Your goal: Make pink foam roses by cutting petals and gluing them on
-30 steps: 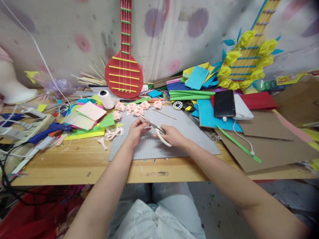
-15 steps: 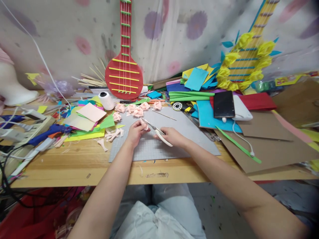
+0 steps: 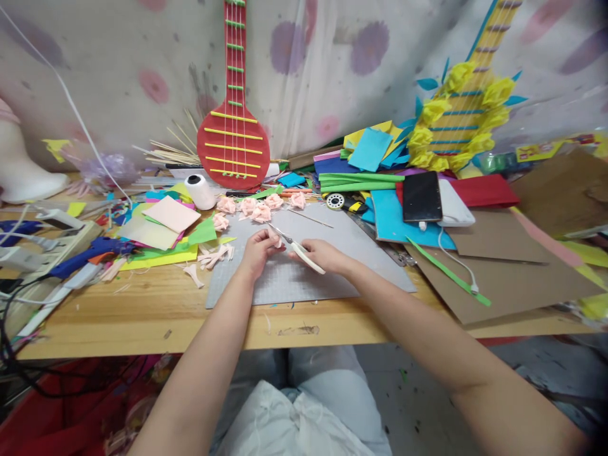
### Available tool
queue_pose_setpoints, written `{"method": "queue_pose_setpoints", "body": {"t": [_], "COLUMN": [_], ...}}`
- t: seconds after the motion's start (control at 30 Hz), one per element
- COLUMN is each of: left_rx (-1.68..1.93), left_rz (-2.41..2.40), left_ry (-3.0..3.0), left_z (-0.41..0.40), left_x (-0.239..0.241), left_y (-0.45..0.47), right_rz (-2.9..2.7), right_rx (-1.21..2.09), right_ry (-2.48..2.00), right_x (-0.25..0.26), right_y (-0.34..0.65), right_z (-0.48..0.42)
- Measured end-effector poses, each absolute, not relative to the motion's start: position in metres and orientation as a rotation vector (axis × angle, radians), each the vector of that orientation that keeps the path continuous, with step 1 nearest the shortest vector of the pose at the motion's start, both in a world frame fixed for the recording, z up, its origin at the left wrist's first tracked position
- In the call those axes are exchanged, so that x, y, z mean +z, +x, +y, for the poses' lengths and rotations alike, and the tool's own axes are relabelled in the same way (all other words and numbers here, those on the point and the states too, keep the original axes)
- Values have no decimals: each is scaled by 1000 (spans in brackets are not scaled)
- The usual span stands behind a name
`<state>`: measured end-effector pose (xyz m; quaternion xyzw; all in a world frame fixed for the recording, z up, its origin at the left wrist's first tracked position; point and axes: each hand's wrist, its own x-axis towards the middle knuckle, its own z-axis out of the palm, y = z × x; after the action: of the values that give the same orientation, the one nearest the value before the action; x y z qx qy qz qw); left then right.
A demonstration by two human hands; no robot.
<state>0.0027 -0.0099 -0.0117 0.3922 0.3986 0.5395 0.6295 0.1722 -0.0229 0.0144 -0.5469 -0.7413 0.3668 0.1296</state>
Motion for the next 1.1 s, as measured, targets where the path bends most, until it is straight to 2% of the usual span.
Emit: {"method": "queue_pose_setpoints", "body": {"t": [0.17, 0.43, 0.73, 1.1], "left_rx": [1221, 1217, 1287, 1258], "left_rz": [946, 950, 881, 853], "left_ry": [882, 872, 868, 723], "left_z": [-9, -10, -7, -3], "left_x": [-12, -11, -14, -14], "left_y": [3, 5, 11, 6], "right_rz": [-2088, -1620, -1314, -1111], "right_rx": [1124, 1514, 1363, 1408], "right_ry": [-1578, -1424, -1305, -1296], "right_x": [13, 19, 8, 4], "right_y": [174, 176, 146, 128], "right_z": [-23, -23, -5, -1]}}
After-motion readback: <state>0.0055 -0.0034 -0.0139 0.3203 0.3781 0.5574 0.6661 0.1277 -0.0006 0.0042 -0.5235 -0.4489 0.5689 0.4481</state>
